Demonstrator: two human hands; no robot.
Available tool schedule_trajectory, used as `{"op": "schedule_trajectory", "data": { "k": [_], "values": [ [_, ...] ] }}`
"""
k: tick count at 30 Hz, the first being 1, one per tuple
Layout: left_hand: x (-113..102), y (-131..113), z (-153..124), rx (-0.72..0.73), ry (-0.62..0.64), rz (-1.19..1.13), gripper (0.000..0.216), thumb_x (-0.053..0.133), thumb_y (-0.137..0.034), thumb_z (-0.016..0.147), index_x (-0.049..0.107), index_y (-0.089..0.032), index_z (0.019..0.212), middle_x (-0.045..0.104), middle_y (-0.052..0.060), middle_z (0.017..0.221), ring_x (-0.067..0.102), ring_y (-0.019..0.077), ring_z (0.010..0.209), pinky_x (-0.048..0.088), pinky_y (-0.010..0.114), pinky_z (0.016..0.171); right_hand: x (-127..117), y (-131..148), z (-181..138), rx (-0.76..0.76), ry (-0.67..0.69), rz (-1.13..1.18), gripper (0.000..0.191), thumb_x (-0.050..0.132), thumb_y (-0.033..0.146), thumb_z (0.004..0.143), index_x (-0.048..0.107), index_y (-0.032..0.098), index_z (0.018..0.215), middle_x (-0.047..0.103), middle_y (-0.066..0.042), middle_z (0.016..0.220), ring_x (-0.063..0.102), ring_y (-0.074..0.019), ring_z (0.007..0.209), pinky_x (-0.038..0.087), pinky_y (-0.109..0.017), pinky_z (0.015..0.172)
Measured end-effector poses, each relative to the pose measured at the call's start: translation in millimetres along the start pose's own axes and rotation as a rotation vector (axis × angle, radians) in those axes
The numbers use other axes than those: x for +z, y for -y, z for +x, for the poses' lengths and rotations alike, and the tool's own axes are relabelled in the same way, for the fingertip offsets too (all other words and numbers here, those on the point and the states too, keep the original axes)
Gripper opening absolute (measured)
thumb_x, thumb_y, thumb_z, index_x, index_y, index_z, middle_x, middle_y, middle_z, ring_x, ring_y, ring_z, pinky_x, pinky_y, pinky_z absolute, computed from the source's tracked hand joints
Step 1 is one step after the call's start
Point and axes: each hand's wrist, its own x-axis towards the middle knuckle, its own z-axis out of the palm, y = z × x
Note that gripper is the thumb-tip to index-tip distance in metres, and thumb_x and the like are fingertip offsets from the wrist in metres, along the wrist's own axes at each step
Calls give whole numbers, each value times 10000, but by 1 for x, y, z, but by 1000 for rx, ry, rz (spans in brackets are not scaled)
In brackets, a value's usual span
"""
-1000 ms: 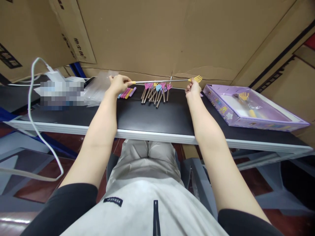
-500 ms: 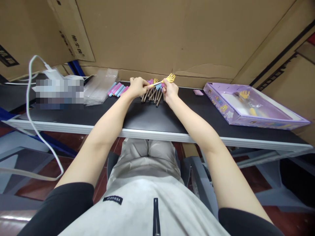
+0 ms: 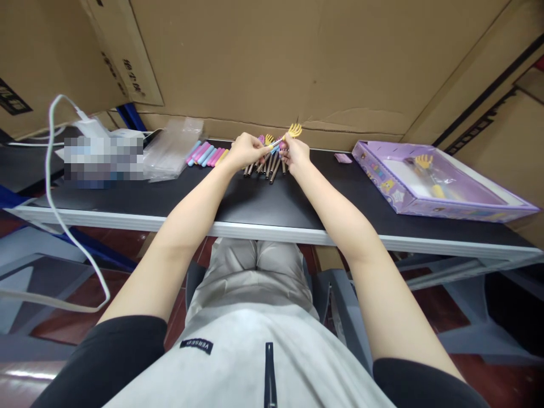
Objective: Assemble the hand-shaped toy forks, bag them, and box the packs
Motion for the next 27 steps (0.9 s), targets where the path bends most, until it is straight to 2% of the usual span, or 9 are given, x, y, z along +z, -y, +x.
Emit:
{"op": "schedule_trajectory", "data": {
  "k": [4,9,12,16,21,24,27],
  "values": [
    [8,-1,2,-45,-46,66,265,700,-407,957,754,-182,829,720,74,715,688,267,931,556,363,955,4,1,-14,-9,129,-118,226,628,169,1097,614,177,872,651,50,716,579,-36,479,441,-138,494],
    [13,1,2,-64,-40,114,297,654,-361,974,690,-188,735,729,84,759,709,268,953,560,357,940,9,-4,-25,-46,213,-216,185,612,63,1050,654,162,900,657,52,686,606,-41,492,457,-122,495],
    [14,0,1,-37,-12,116,240,676,-333,948,691,-180,763,734,78,786,718,267,955,557,355,939,8,-7,-20,-70,189,-224,175,621,45,1017,668,160,894,614,63,619,585,-52,489,418,-113,458],
    [14,0,-2,15,117,81,259,711,-403,945,732,-160,856,724,61,755,715,254,884,558,347,895,5,-10,-10,-107,160,-184,245,649,25,959,636,158,753,549,54,557,512,-61,470,385,-126,435],
    [13,-1,-3,27,159,59,304,651,-415,992,795,-148,1012,756,61,777,721,245,852,554,348,900,1,-9,1,-102,133,-179,256,657,-3,880,606,163,692,568,24,570,516,-82,490,381,-148,445],
    [11,-2,-2,12,111,121,286,601,-332,1016,806,-143,1082,799,89,888,734,263,960,541,373,985,-7,-4,13,-115,91,-241,255,608,6,894,607,161,692,539,16,550,505,-90,503,361,-150,447],
    [7,-2,0,9,30,270,268,593,-297,1021,801,-165,1127,820,118,1059,710,321,1187,470,451,1131,-26,2,33,-148,10,-380,220,595,22,898,645,155,731,544,8,568,552,-119,565,446,-186,510]
  ]
}}
